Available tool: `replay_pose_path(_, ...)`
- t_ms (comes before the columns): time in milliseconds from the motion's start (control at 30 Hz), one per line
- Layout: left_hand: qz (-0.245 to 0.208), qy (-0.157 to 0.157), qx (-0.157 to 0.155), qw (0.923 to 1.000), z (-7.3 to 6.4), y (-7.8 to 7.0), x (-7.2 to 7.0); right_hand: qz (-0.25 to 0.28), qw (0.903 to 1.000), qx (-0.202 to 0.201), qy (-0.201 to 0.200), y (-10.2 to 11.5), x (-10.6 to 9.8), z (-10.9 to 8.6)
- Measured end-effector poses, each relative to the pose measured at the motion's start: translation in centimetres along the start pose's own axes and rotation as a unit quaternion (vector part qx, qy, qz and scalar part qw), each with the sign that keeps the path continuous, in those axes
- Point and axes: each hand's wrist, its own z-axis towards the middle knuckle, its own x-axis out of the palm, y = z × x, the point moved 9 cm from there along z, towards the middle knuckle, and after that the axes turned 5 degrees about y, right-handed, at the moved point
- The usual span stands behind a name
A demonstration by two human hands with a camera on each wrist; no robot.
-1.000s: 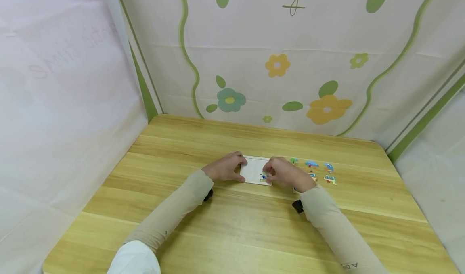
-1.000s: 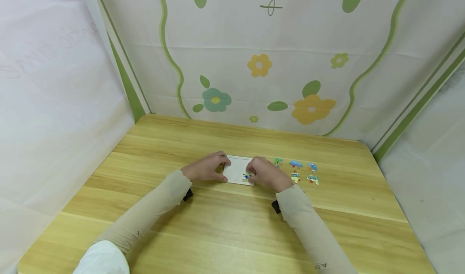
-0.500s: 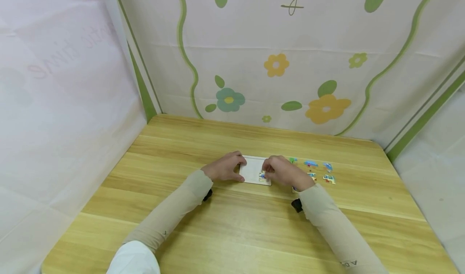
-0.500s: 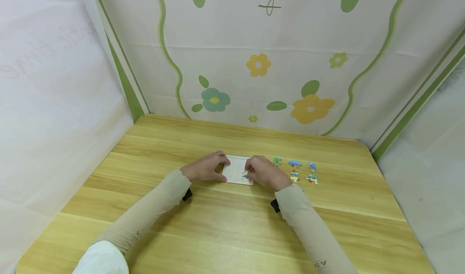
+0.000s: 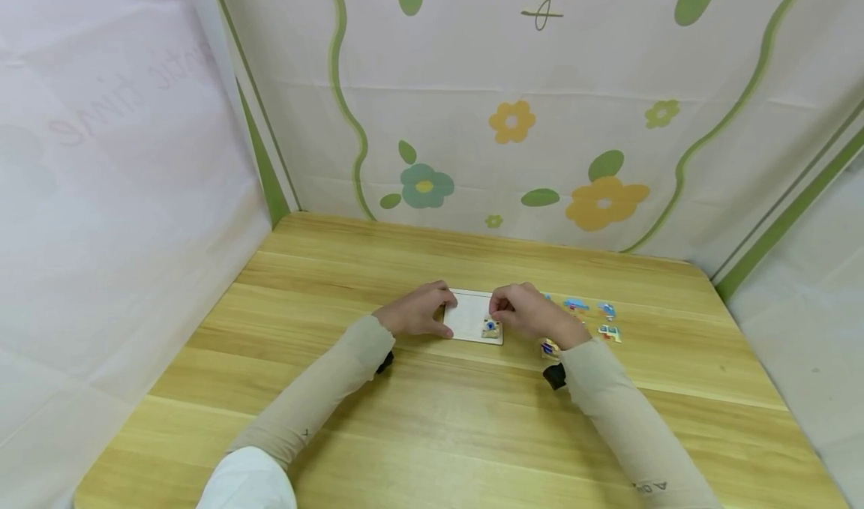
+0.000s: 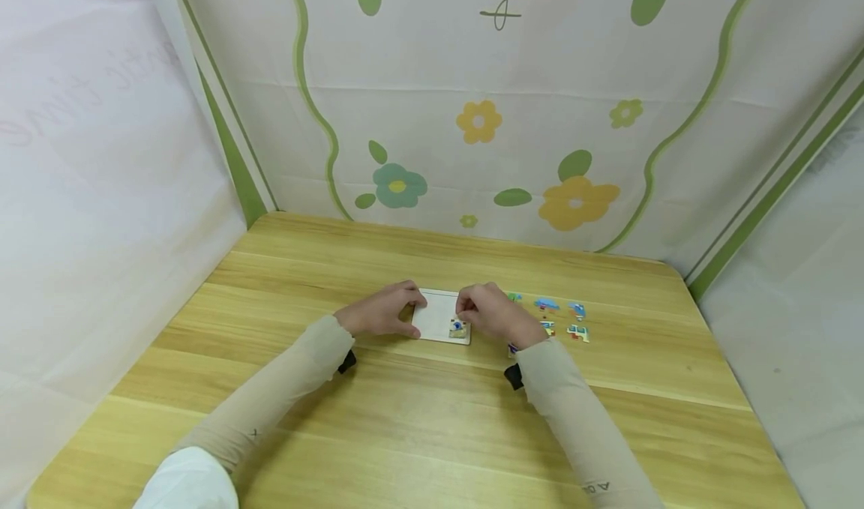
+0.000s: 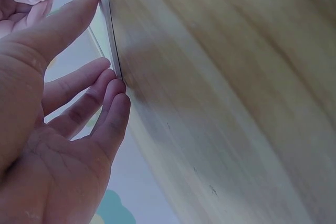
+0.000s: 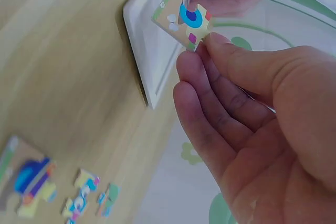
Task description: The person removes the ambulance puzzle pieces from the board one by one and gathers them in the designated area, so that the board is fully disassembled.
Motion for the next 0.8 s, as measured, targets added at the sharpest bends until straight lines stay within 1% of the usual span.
replay_pose_path(133,-0.002,0.004,0.004,1.0000,-0.1,-0.1,0.0,0.000,1.0000,0.005,-0.004,-0.6,-0.9,-1.0)
replay_pose_path(233,-0.006,0.006,0.008,0.9999,-0.2,-0.2,0.0,-0.002,0.9999,0.009,-0.008,-1.3,-1.7,-2.3)
replay_pose_path(433,-0.009,0.003,0.007,0.9999,-0.5,-0.3,-0.1,-0.019,0.9992,0.028,-0.020,-3.9,-3.6,-5.4)
replay_pose_path(533,-0.005,0.003,0.006,1.0000,-0.5,-0.3,-0.1,-0.026,0.9986,0.041,-0.019,-5.5,-4.2,-7.2)
replay_pose_path(667,-0.003,0.004,0.008,1.0000,-0.6,-0.4,-0.1,-0.033,0.9976,0.059,-0.011,-7.4,-5.0,-9.7)
replay_pose_path(800,-0.008,0.004,0.014,0.9999,-0.6,-0.5,-0.1,-0.046,0.9963,0.072,0.000,-8.8,-6.0,-12.0)
